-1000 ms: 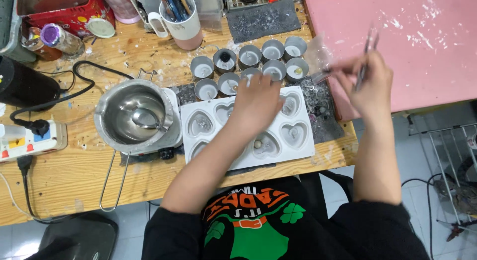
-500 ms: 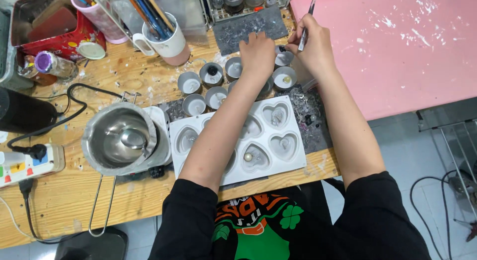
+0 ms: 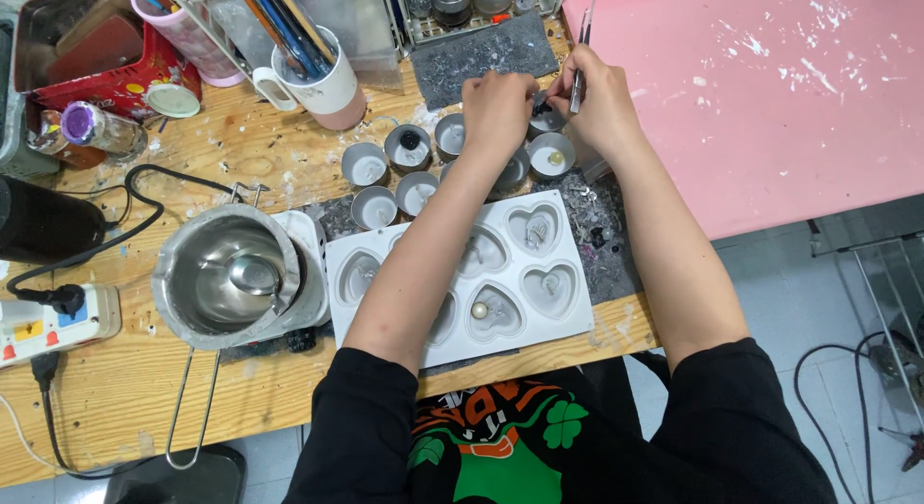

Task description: The recorder is preparing heart-shaped candle molds by placing small decorative items inside and adjusting wicks in metal containers.

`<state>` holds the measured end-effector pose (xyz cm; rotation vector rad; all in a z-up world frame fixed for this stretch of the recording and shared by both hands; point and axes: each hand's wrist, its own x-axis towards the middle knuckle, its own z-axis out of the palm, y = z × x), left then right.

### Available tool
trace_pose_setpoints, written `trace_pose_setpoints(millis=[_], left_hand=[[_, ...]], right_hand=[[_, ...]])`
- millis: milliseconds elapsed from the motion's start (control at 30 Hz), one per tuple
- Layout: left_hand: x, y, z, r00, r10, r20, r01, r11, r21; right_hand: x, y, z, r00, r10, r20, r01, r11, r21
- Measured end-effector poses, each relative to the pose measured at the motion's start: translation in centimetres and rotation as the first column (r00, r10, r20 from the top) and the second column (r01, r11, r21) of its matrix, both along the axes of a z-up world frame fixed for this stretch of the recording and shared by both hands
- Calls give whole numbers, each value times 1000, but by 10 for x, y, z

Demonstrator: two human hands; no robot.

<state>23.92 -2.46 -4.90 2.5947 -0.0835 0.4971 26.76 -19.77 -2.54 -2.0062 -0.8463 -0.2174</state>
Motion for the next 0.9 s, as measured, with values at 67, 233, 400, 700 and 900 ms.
trace_pose_setpoints(millis=[67, 233, 400, 700, 900], left_hand=[[1, 0, 0, 1000, 3, 2, -3, 1000, -12], [-6, 0, 3, 998, -6, 64, 11, 997, -80], [-9, 0, 5, 995, -25, 95, 37, 991, -126], [-12, 1, 6, 996, -30, 78, 44, 983, -177], [-11, 0, -1, 990, -20, 138, 37, 992, -123]], right_hand=[[1, 1, -3, 1000, 4, -3, -4, 1000, 9], [-1, 4, -4, 999, -2, -45, 2, 1000, 1], [2, 6, -9, 999, -4, -32, 4, 1000, -7], [-12, 13, 2, 948, -133, 290, 179, 974, -137], [-14, 11, 1, 951, -203, 234, 236, 964, -123]])
